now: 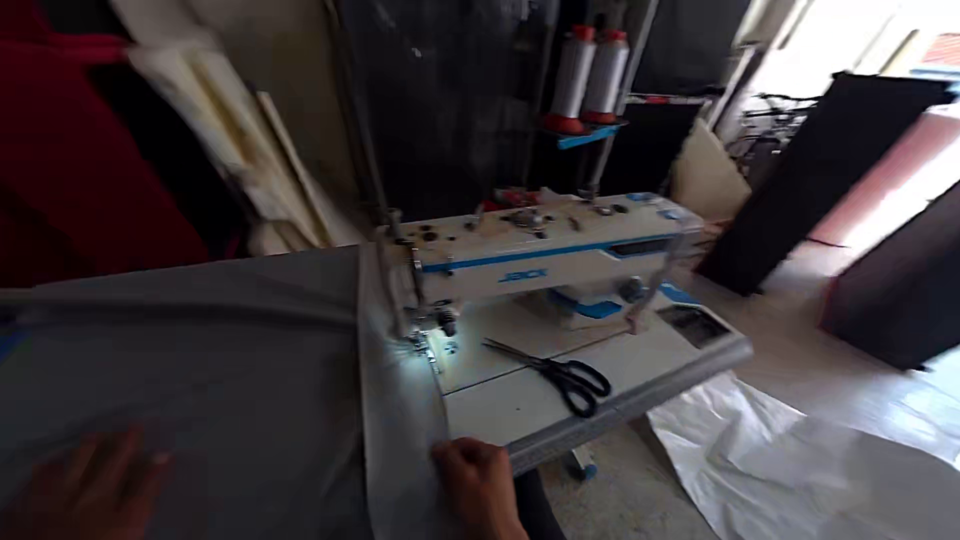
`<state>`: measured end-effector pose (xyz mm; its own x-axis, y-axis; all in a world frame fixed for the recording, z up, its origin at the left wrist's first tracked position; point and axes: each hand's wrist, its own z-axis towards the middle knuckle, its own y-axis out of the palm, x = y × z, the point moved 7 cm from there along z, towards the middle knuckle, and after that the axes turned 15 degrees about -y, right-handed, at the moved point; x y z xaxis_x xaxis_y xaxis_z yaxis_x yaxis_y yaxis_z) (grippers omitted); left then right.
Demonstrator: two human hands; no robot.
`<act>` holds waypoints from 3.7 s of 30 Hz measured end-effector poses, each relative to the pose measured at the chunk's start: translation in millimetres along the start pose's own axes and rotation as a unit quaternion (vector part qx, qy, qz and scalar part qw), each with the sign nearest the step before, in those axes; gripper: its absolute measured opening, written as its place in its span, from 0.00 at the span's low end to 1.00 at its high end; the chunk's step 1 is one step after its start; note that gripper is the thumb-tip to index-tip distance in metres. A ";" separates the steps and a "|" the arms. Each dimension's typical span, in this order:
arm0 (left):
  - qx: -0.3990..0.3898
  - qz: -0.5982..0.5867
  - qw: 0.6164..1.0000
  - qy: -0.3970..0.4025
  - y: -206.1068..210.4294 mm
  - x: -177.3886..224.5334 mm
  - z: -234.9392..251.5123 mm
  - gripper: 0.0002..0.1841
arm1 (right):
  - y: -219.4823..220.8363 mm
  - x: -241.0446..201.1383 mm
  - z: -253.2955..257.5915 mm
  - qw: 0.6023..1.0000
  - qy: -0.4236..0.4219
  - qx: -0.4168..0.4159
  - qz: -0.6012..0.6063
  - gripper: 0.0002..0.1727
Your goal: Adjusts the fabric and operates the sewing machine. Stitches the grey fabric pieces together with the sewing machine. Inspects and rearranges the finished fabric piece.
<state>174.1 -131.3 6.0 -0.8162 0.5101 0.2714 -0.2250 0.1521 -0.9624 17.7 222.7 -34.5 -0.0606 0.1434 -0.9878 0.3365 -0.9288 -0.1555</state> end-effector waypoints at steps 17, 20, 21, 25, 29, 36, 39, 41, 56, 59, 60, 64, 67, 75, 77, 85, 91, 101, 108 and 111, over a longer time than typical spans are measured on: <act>0.013 0.027 0.998 0.063 21.5 -37.8 100.6 0.40 | 18.1 11.6 -4.4 0.996 0.050 0.049 0.061 0.12; 0.010 0.031 0.996 0.077 20.5 -35.5 111.5 0.41 | 19.9 11.5 -3.9 0.995 0.044 0.051 0.068 0.12; 0.008 0.030 0.996 0.083 20.4 -33.8 116.0 0.41 | 20.2 11.6 -3.6 0.995 0.043 0.051 0.068 0.12; -0.022 -0.021 0.998 0.050 15.3 -22.7 131.3 0.30 | 20.8 13.0 -3.3 0.996 0.041 0.048 0.061 0.12; 0.009 -0.067 0.997 -0.038 -16.0 37.6 117.3 0.23 | 20.7 13.1 -4.2 0.996 0.041 0.056 0.056 0.11; 0.212 -0.283 0.836 0.420 -47.0 217.4 -20.9 0.18 | 19.4 10.2 -7.4 0.996 0.050 0.060 0.049 0.10; 0.115 -0.331 0.768 0.536 8.3 237.1 -50.3 0.15 | 18.8 6.9 -10.5 0.995 0.054 0.069 0.049 0.10; 0.085 -0.309 0.754 0.573 38.6 234.7 -46.5 0.15 | 17.7 6.2 -10.7 0.994 0.057 0.073 0.050 0.10; -0.041 -0.240 0.718 0.652 63.3 212.7 -59.3 0.16 | 20.1 0.9 -10.7 0.996 0.074 0.033 0.033 0.08; -0.045 -0.239 0.718 0.652 63.7 212.4 -57.7 0.16 | 20.9 0.8 -11.5 0.996 0.073 0.037 0.038 0.07; -0.046 -0.239 0.717 0.653 63.9 212.6 -57.9 0.16 | 21.1 0.7 -11.7 0.996 0.075 0.040 0.041 0.07; -0.054 -0.221 0.725 0.650 66.9 212.9 -58.4 0.17 | 22.1 0.5 -14.5 0.995 0.077 0.051 0.048 0.06; -0.053 -0.209 0.731 0.647 68.0 212.7 -58.8 0.18 | 22.2 0.4 -17.7 0.994 0.073 0.062 0.050 0.06; -0.055 -0.222 0.738 0.635 69.4 212.5 -59.1 0.18 | 21.4 0.2 -18.9 0.997 0.050 0.060 0.020 0.07; -0.056 -0.222 0.738 0.635 69.3 212.8 -58.7 0.18 | 20.8 -0.5 -18.0 0.997 0.045 0.056 0.011 0.07; -0.062 -0.187 0.732 0.652 69.3 215.6 -60.2 0.20 | 20.8 1.6 -16.8 0.998 0.046 0.049 0.013 0.08; -0.052 -0.161 0.734 0.657 70.3 215.7 -60.9 0.20 | 22.6 1.8 -18.7 0.996 0.040 0.068 0.031 0.08; -0.054 -0.172 0.739 0.649 69.3 215.6 -61.4 0.20 | 21.2 0.3 -17.4 0.997 0.035 0.058 0.029 0.08; -0.058 -0.176 0.744 0.642 69.7 215.9 -60.4 0.20 | 20.4 1.6 -16.5 0.997 0.032 0.055 0.034 0.08; -0.057 -0.174 0.748 0.638 71.3 215.6 -59.4 0.20 | 20.2 0.3 -15.7 0.998 0.037 0.051 0.029 0.09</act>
<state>13.7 39.8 -3.5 0.4688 0.8052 0.3632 -0.1993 0.4970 -0.8446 39.3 209.4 -38.1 0.0259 0.1101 -0.9936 0.2390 -0.9658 -0.1007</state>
